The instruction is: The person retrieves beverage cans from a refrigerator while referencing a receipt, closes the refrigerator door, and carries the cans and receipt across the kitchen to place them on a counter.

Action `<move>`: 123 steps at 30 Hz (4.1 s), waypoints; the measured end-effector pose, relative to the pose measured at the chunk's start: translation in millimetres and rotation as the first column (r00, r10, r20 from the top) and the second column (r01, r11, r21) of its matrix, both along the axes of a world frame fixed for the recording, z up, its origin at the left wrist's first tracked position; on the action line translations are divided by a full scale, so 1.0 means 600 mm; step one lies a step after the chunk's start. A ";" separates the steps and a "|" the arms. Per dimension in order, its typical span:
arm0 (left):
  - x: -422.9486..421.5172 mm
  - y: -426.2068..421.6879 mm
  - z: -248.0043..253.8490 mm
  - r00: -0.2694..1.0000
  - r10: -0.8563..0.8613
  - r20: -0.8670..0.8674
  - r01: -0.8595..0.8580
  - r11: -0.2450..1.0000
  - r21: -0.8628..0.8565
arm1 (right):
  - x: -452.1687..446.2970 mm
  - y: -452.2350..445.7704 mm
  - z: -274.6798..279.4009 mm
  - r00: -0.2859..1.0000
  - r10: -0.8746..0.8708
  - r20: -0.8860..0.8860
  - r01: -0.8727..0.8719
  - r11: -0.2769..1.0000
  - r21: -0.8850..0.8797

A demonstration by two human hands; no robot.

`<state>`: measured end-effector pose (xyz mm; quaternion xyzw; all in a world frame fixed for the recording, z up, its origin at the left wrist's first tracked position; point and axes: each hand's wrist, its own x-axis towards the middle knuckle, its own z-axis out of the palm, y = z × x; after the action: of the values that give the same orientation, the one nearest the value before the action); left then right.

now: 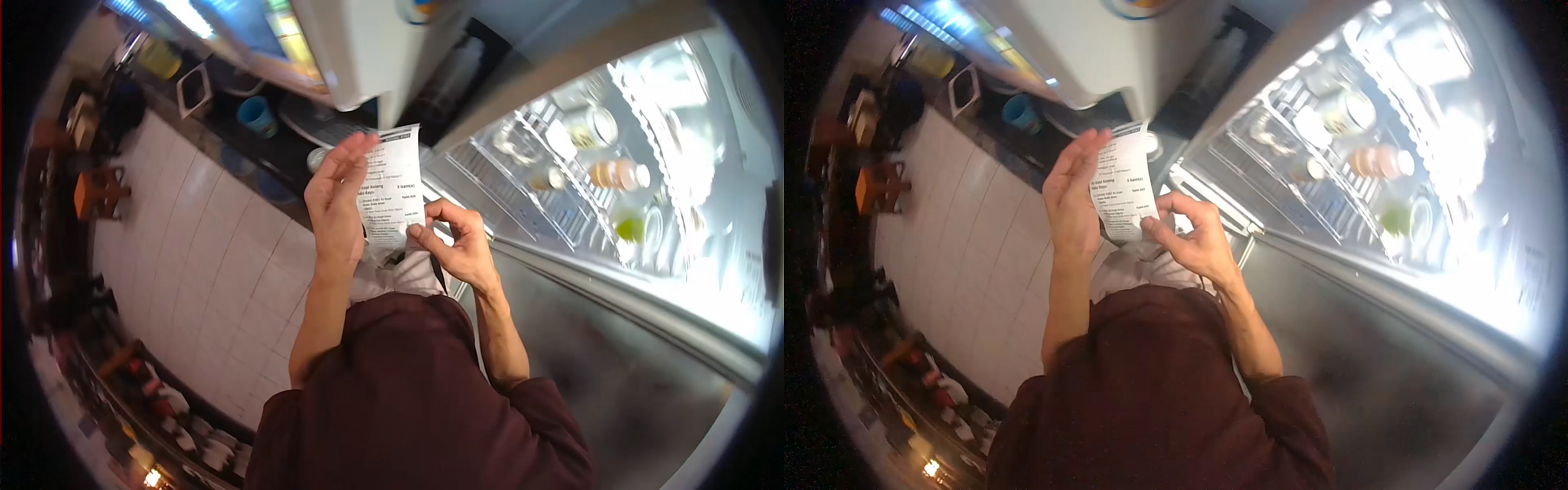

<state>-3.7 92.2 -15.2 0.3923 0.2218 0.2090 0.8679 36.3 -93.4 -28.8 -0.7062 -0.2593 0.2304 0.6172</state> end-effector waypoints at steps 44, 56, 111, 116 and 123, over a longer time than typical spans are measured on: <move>0.073 -0.164 0.023 0.634 -0.629 0.449 0.766 0.436 -0.472 | -0.073 -0.163 0.065 0.828 -0.322 -0.459 0.476 0.837 0.271; 0.085 -0.160 0.019 0.620 -0.582 0.527 0.778 0.366 -0.511 | -0.065 -0.155 0.064 0.832 -0.317 -0.456 0.472 0.836 0.279; -0.008 -0.049 -0.014 0.801 -0.476 0.363 0.597 0.671 -0.438 | 0.352 -0.208 0.519 0.421 0.050 0.905 0.698 0.619 -0.359; -0.008 -0.063 0.018 0.789 -0.441 0.428 0.611 0.635 -0.473 | 0.332 -0.193 0.524 0.488 0.110 0.866 0.735 0.482 -0.476; -0.004 -0.069 0.053 0.826 -0.399 0.399 0.558 0.682 -0.473 | 0.231 -0.182 0.493 0.436 -0.055 0.898 0.636 0.724 -0.265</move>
<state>-6.2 50.8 16.8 0.1271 0.0448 -0.0533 0.9894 175.0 -202.5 267.3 -0.9131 -0.2809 -0.2159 0.2017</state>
